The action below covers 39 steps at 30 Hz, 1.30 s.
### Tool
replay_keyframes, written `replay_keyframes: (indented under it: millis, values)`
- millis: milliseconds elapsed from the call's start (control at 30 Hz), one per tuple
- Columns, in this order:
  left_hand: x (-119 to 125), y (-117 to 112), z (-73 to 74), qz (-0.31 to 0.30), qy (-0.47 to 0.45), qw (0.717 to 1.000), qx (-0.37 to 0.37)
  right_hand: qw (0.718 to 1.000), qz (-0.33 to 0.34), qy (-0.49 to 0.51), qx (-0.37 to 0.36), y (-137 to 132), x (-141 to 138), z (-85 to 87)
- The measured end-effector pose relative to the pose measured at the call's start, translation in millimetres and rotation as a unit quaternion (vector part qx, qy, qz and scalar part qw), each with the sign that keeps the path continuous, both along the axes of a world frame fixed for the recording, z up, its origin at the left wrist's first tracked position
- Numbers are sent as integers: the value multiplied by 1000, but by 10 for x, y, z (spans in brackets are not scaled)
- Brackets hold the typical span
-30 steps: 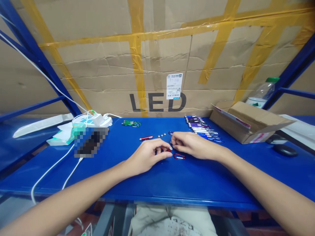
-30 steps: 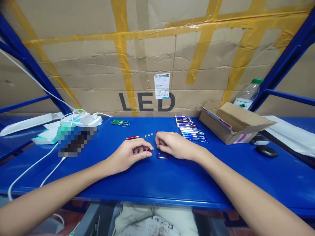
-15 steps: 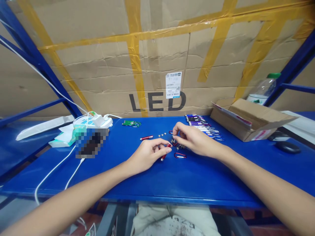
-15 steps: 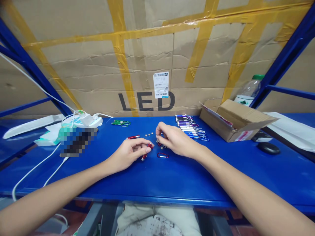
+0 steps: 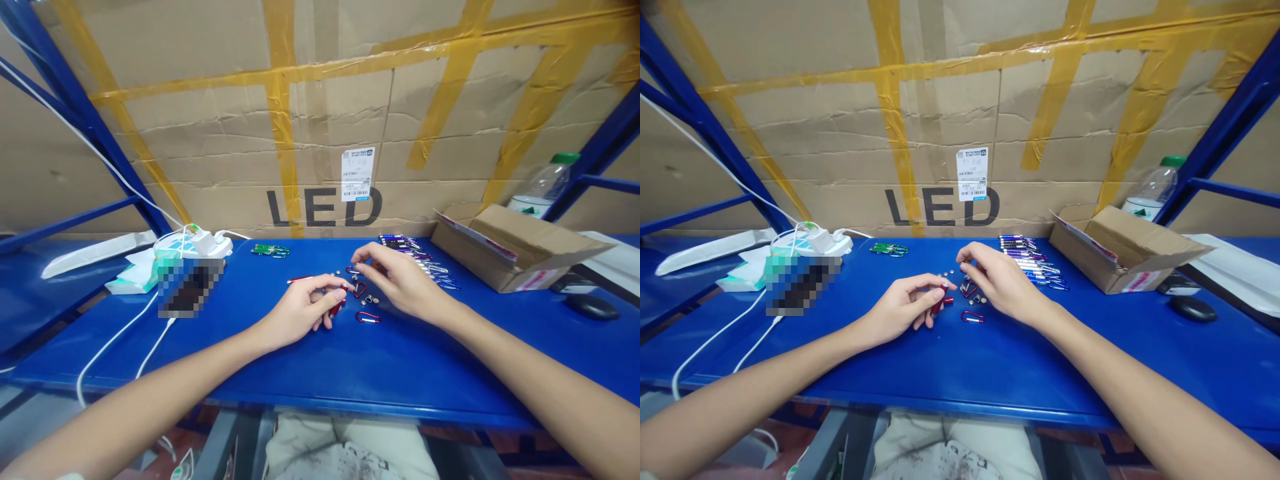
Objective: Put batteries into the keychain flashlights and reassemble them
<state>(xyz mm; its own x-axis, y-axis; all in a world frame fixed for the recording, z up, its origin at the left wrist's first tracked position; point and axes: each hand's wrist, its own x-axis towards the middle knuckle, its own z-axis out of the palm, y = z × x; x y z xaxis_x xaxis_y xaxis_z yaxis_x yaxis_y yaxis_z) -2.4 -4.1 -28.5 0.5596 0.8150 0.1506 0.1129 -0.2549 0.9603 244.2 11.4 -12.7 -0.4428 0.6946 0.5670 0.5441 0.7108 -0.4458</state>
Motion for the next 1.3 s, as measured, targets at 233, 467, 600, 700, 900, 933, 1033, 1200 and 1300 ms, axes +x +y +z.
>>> replay_keyframes:
  millis: [233,467,600,700,900,933,1033,1200,1300]
  values:
    - [19,5,-28,5,-30,999,-10,999,-20,26,-24,-6,-31,-14]
    - [7,14,-48,8,-47,999,3,999,-3,29,-29,-34,-55,12]
    - [-3,0,-31,10,-39,999,3,999,-7,36,-26,-38,-67,17]
    - [-8,-2,-21,22,-25,999,13,998,-14,44,-30,-43,-71,15]
    - [-7,35,7,36,-43,998,31,998,-14,57,-28,-66,-90,17]
    - [-7,41,15,37,-51,998,29,998,-14,59,-29,-73,-94,20]
    - [-9,57,41,44,-67,997,20,997,-12,62,-40,-96,-101,29]
    - [-17,78,67,49,-80,995,-17,996,-8,78,-49,-112,-90,27]
    - [-25,88,83,55,-77,995,-43,997,-9,73,-39,-97,-80,13]
